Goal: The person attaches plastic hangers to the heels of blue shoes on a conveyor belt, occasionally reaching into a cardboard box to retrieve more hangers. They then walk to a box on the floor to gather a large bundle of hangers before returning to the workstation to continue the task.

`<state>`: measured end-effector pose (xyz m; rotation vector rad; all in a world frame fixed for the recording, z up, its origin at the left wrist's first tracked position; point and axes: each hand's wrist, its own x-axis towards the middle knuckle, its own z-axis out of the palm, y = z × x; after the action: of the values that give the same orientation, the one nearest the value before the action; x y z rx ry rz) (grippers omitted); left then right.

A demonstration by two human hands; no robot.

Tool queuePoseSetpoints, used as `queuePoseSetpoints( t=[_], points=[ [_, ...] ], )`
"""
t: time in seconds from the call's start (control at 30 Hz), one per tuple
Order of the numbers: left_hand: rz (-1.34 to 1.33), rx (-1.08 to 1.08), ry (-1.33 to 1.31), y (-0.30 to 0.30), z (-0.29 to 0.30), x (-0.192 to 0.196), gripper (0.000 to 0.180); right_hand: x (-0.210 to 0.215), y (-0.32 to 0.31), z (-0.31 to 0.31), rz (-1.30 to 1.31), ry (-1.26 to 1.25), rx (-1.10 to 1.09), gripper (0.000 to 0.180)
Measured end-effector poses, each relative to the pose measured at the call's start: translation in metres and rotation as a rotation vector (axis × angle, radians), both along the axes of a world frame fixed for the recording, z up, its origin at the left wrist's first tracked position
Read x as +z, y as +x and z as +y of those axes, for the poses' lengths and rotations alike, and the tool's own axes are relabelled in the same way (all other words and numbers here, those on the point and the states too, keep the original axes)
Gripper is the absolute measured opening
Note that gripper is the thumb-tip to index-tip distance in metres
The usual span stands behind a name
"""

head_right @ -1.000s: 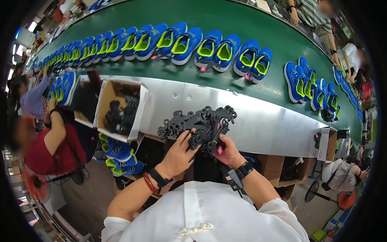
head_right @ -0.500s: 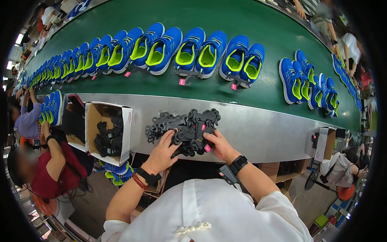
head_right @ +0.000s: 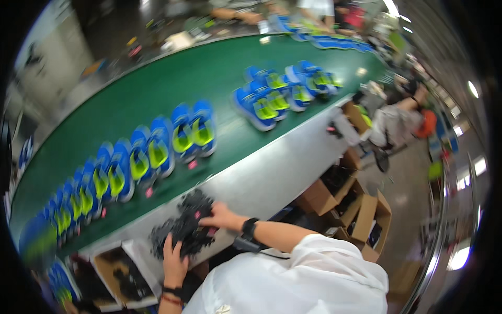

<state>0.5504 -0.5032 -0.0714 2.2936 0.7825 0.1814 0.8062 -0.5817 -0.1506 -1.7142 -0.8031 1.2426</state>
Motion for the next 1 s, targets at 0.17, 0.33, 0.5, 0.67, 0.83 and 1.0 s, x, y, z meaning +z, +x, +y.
queuePoseSetpoints(
  t=[0.17, 0.33, 0.5, 0.67, 0.83, 1.0],
  points=[
    [0.061, 0.053, 0.008, -0.005, -0.004, -0.004, 0.051, 0.018, 0.006, -0.007, -0.411, -0.165, 0.121, 0.077],
    [0.049, -0.076, 0.170, -0.001, -0.003, 0.003, 0.055, 0.020, 0.006, -0.016, -0.465, -0.205, 0.035, 0.087],
    [0.051, -0.081, 0.181, -0.001, -0.006, -0.011, 0.056, 0.022, 0.003, -0.019, -0.469, -0.249, -0.022, 0.094],
    [-0.008, -0.021, 0.150, 0.003, -0.014, -0.012, 0.038, 0.025, -0.005, -0.024, -0.468, -0.290, -0.181, 0.095],
    [-0.023, 0.009, 0.142, -0.004, -0.016, -0.015, 0.044, -0.009, -0.008, -0.024, -0.479, -0.082, -0.198, 0.097],
    [-0.052, 0.010, 0.193, 0.009, -0.012, -0.023, 0.040, 0.019, 0.003, -0.024, -0.281, 0.057, -0.289, 0.088]
  ],
)
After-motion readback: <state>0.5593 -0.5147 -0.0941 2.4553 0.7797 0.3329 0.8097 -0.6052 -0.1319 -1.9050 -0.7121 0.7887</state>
